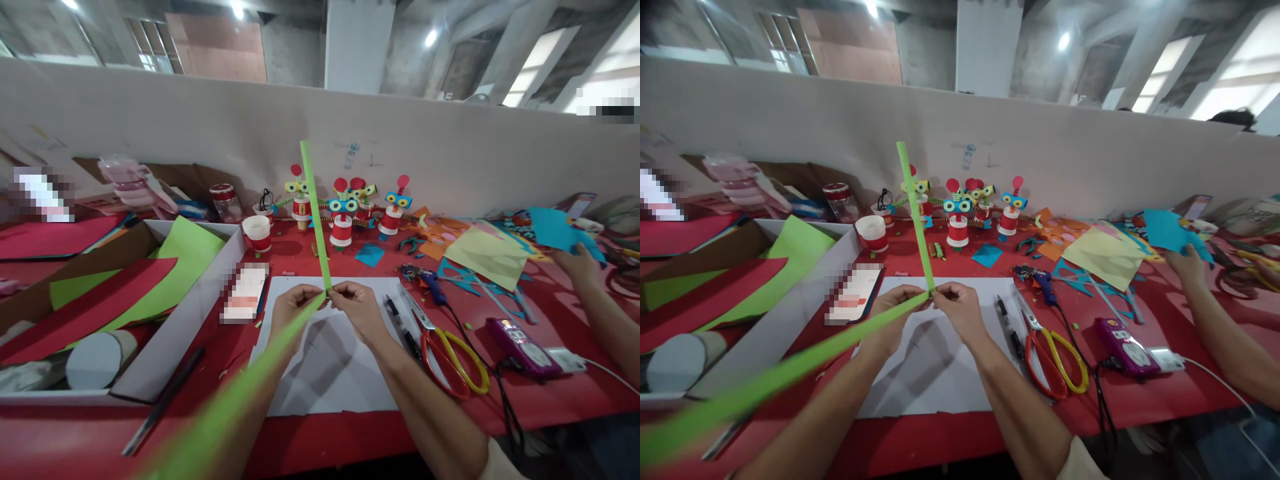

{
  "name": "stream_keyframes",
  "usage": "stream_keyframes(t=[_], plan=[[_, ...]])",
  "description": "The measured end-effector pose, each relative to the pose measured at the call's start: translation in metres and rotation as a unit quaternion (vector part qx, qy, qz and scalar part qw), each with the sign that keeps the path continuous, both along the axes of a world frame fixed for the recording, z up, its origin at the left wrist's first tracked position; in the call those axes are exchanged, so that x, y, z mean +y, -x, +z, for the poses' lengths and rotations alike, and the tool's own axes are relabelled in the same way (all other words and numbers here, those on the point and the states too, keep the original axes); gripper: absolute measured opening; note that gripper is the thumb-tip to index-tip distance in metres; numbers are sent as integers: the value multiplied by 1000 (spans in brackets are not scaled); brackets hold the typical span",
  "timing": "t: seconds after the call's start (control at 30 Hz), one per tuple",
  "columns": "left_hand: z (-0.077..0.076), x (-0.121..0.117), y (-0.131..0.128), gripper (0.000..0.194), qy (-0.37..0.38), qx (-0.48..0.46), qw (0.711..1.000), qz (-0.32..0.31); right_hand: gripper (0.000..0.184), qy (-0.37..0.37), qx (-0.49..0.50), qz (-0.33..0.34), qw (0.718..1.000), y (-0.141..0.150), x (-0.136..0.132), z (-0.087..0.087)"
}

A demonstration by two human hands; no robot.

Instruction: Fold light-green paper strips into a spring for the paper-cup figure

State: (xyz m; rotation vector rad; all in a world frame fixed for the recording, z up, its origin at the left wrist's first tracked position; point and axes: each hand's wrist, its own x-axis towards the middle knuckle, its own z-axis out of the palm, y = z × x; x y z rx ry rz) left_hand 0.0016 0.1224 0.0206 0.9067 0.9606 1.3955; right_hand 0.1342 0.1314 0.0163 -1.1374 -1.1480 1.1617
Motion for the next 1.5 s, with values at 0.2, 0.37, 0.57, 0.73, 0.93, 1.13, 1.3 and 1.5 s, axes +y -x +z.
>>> stream_keyframes(t=[0.2,0.37,0.57,0.73,0.93,1.13,1.3,1.5], plan=[[-4,5,2,21,53,-31,998,-11,15,-11,11,36,999,1,1,-6],[-6,7,5,31,80,-51,995,-35,8,-53,-9,60,997,-1,0,-3],[-7,10,6,29,66,-65,995,-36,8,-101,-96,80,987,-5,-3,5],[-7,10,3,28,47,-69,996,-24,11,-83,-87,70,990,0,-4,2],[-4,10,3,27,95,-107,987,-78,12,16,44,30,998,7,-1,-3],[-3,13,9,30,143,-88,983,-80,12,36,40,49,997,2,0,1],[-3,12,9,32,108,-45,990,-78,17,63,57,55,995,1,-1,2],[-1,10,13,28,99,-21,988,-116,15,56,25,72,996,-3,1,6]])
